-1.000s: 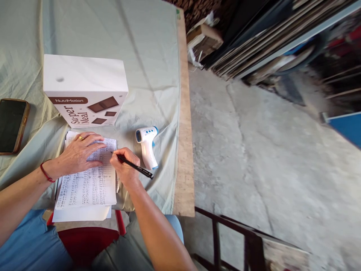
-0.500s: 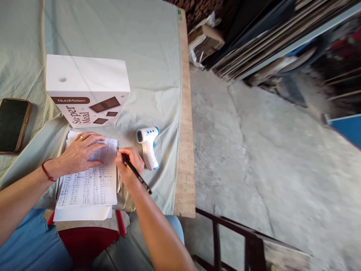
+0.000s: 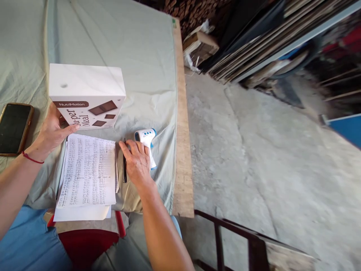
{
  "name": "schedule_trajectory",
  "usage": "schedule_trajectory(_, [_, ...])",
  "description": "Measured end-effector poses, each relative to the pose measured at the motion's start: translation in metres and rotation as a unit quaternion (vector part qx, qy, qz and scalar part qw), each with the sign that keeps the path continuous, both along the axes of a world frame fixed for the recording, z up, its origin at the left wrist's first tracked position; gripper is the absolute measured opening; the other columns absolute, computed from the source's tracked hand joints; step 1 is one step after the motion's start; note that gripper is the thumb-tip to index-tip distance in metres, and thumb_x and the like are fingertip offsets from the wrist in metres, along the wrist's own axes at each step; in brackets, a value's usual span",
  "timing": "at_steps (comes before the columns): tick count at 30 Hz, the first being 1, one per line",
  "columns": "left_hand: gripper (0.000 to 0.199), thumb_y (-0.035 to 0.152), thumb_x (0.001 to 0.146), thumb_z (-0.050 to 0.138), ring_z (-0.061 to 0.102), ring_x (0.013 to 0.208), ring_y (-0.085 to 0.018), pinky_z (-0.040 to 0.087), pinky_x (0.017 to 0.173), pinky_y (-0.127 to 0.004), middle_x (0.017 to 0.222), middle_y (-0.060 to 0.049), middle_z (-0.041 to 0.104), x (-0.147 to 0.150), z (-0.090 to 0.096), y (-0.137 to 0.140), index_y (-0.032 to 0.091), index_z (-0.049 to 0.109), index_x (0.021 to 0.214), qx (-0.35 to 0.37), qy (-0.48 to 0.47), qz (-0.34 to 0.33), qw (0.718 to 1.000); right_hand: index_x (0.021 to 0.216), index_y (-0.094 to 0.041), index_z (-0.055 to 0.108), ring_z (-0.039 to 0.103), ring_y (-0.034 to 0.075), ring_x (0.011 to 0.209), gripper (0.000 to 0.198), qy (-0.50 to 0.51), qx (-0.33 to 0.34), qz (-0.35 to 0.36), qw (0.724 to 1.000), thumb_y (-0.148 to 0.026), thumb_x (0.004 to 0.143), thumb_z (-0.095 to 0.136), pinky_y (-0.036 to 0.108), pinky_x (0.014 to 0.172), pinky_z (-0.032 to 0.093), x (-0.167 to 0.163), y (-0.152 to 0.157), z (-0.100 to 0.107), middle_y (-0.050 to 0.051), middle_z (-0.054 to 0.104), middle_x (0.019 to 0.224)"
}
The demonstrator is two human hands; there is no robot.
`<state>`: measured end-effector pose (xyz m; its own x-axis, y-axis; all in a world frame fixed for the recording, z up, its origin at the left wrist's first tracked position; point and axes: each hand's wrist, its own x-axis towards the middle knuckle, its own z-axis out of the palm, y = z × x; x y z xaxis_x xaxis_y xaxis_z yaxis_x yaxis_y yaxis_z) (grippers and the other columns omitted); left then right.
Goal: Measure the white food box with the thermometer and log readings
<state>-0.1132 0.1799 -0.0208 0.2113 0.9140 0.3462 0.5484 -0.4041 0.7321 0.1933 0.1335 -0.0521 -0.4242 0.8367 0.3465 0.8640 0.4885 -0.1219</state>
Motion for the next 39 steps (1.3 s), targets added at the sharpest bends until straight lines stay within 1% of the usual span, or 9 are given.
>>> schedule_trajectory(3, [0.068,0.059,0.096,0.059,0.061,0.121,-0.027,0.059,0.09,-0.05,0.14,-0.005,0.056,0.003,-0.003,0.006,0.033,0.027,0.15,-0.039,-0.031,0.02,0.999,0.129,-0.029,0.064,0.058,0.029,0.116,0.043,0.033,0.044,-0.037,0.998,-0.01,0.096,0.045,0.046,0.094,0.046,0.005,-0.001,0.004,0.011,0.066,0.129])
schedule_trajectory(6, [0.072,0.059,0.094,0.061,0.061,0.121,-0.028,0.06,0.089,-0.05,0.14,-0.009,0.056,0.008,-0.008,0.006,0.029,0.029,0.151,-0.027,-0.053,0.051,0.997,0.136,-0.024,0.057,0.056,0.035,0.119,0.043,0.085,0.065,-0.148,0.983,-0.028,0.093,0.057,0.053,0.092,0.048,0.016,-0.001,0.003,0.018,0.056,0.138])
schedule_trajectory(10, [0.068,0.056,0.092,0.066,0.063,0.121,-0.028,0.061,0.093,-0.048,0.139,-0.012,0.057,0.014,-0.006,0.0,0.029,0.036,0.147,-0.007,-0.105,0.077,0.992,0.132,-0.02,0.06,0.063,0.031,0.096,0.049,0.128,-0.023,-0.227,0.965,-0.036,0.085,0.062,0.044,0.075,0.052,0.03,0.001,-0.002,0.016,0.066,0.114])
schedule_trajectory(14, [0.054,0.06,0.094,0.063,0.069,0.107,-0.027,0.062,0.085,-0.043,0.124,-0.01,0.068,0.019,0.007,-0.006,0.025,0.052,0.133,-0.024,-0.168,0.054,0.984,0.122,-0.022,0.067,0.065,0.023,0.082,0.042,0.314,-0.059,-0.19,0.928,-0.038,0.084,0.061,0.034,0.067,0.052,0.023,0.001,0.008,0.009,0.071,0.103])
schedule_trajectory(18, [0.049,0.062,0.095,0.062,0.072,0.091,-0.025,0.061,0.072,-0.037,0.105,-0.008,0.075,0.023,0.013,-0.01,0.021,0.063,0.122,-0.066,-0.189,0.033,0.979,0.115,-0.022,0.071,0.063,0.019,0.066,0.042,0.557,-0.183,-0.064,0.807,-0.049,0.091,0.051,0.032,0.057,0.05,-0.007,-0.012,0.023,0.005,0.072,0.084])
schedule_trajectory(22, [0.048,0.06,0.093,0.065,0.071,0.081,-0.023,0.057,0.065,-0.034,0.097,-0.006,0.076,0.025,0.012,-0.012,0.021,0.066,0.122,-0.079,-0.158,0.04,0.983,0.112,-0.023,0.073,0.066,0.02,0.068,0.04,0.649,-0.262,0.024,0.713,-0.051,0.09,0.055,0.034,0.059,0.053,-0.033,-0.024,0.024,0.009,0.077,0.093])
schedule_trajectory(27, [0.045,0.059,0.095,0.062,0.066,0.071,-0.019,0.052,0.059,-0.032,0.091,-0.004,0.074,0.025,0.009,-0.011,0.022,0.065,0.12,-0.056,-0.115,0.043,0.991,0.117,-0.026,0.07,0.07,0.022,0.082,0.036,0.652,-0.281,0.047,0.703,-0.048,0.089,0.064,0.037,0.07,0.058,-0.042,-0.024,0.02,0.009,0.078,0.108])
schedule_trajectory(32, [0.044,0.056,0.094,0.066,0.07,0.088,-0.023,0.058,0.07,-0.035,0.108,-0.008,0.075,0.027,0.011,-0.012,0.021,0.063,0.121,-0.073,-0.16,0.02,0.984,0.126,-0.031,0.065,0.071,0.025,0.103,0.045,0.681,-0.275,0.035,0.678,-0.048,0.085,0.07,0.042,0.085,0.059,-0.047,-0.025,0.023,0.007,0.076,0.117])
schedule_trajectory(39, [0.055,0.056,0.087,0.074,0.07,0.103,-0.026,0.06,0.083,-0.037,0.117,-0.01,0.073,0.032,0.015,-0.015,0.018,0.061,0.125,-0.161,-0.229,0.031,0.96,0.122,-0.033,0.063,0.069,0.023,0.099,0.041,0.695,-0.304,0.029,0.651,-0.05,0.085,0.073,0.044,0.087,0.057,-0.054,-0.032,0.024,0.004,0.075,0.116])
